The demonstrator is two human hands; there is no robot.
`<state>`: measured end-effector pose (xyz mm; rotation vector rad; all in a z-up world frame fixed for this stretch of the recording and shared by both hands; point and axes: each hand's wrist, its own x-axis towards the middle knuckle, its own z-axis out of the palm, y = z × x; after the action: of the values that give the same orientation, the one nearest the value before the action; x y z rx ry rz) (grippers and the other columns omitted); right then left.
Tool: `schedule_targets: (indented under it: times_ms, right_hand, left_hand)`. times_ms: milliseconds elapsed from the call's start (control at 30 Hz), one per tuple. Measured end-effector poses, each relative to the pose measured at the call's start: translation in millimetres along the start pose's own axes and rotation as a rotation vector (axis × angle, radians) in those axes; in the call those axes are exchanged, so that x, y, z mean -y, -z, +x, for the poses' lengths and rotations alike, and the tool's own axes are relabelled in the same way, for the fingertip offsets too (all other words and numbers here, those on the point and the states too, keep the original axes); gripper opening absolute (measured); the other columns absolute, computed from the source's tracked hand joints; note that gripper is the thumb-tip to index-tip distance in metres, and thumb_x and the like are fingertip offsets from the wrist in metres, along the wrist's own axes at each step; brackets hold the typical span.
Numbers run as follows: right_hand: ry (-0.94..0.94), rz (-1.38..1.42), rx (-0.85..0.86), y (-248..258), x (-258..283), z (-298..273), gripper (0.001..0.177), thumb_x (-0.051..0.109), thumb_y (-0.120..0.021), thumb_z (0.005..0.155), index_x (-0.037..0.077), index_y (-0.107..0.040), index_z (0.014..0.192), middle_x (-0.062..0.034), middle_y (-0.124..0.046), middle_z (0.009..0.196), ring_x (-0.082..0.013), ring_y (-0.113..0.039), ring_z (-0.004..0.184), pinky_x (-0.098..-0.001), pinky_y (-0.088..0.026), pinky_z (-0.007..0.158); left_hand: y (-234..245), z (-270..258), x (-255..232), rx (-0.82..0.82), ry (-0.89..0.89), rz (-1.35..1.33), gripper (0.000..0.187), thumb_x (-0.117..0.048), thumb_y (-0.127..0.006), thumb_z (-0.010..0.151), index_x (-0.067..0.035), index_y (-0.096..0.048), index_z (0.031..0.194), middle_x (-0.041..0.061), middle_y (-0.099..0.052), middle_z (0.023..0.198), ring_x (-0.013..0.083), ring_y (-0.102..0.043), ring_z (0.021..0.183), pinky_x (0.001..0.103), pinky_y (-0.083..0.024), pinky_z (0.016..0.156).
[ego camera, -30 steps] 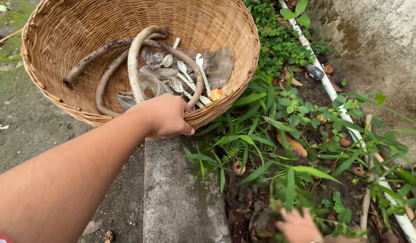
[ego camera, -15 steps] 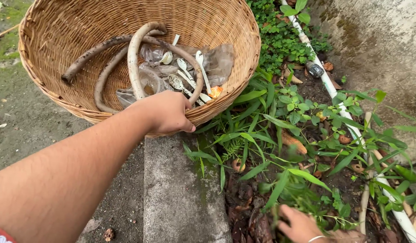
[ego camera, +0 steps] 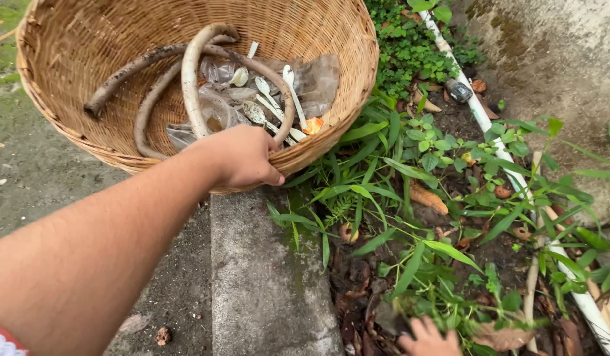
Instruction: Picking up plastic waste, bottles, and debris from a yard and placing them in a basket.
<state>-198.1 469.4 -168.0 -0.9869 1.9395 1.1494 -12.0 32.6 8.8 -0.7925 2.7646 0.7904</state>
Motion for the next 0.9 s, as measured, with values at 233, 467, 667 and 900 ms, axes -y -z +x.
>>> schedule_targets:
  times_ms: [233, 467, 667, 900]
  right_hand:
    - [-0.173, 0.060, -0.103, -51.2, -115.9, 58.1, 0.049, 0.038, -0.066, 0.096, 0.041, -0.051, 0.143, 0.0051, -0.023, 0.167, -0.0254, -0.015, 0.159, -0.0685, -0.023, 0.121]
    - [-0.240, 0.561, -0.370, -18.8, -136.3, 95.0, 0.033, 0.031, -0.065, 0.085, 0.040, -0.081, 0.113, 0.0044, -0.077, 0.127, -0.0225, -0.069, 0.123, -0.0570, -0.045, 0.109]
    - [-0.459, 0.379, -0.700, 84.9, -75.8, 53.8, 0.031, 0.034, -0.069, 0.085, 0.027, -0.074, 0.114, -0.0019, -0.067, 0.123, -0.0224, -0.061, 0.125, -0.0673, -0.028, 0.113]
    - [-0.048, 0.164, -1.044, 136.2, -11.3, 62.8, 0.032, 0.022, -0.063, 0.084, 0.013, -0.063, 0.115, -0.0089, -0.063, 0.114, -0.0300, -0.060, 0.113, -0.0542, -0.040, 0.111]
  left_hand:
    - [1.2, 0.8, 0.7, 0.018, -0.002, 0.000, 0.045, -0.040, -0.078, 0.076, -0.007, -0.079, 0.108, 0.019, -0.077, 0.101, 0.0338, -0.074, 0.098, 0.043, -0.055, 0.095]
    - [-3.6, 5.9, 2.6, 0.001, -0.007, 0.026, 0.047, -0.042, -0.079, 0.075, -0.010, -0.077, 0.110, 0.019, -0.075, 0.104, 0.0360, -0.071, 0.102, 0.045, -0.054, 0.094]
    - [-5.6, 8.2, 7.3, -0.013, -0.009, -0.006, 0.049, -0.043, -0.079, 0.073, -0.010, -0.078, 0.109, 0.018, -0.076, 0.103, 0.0354, -0.072, 0.101, 0.044, -0.055, 0.093]
    - [0.6, 3.6, 6.1, -0.018, 0.016, -0.010, 0.052, -0.046, -0.079, 0.073, -0.012, -0.076, 0.111, 0.017, -0.074, 0.111, 0.0339, -0.070, 0.107, 0.045, -0.054, 0.095]
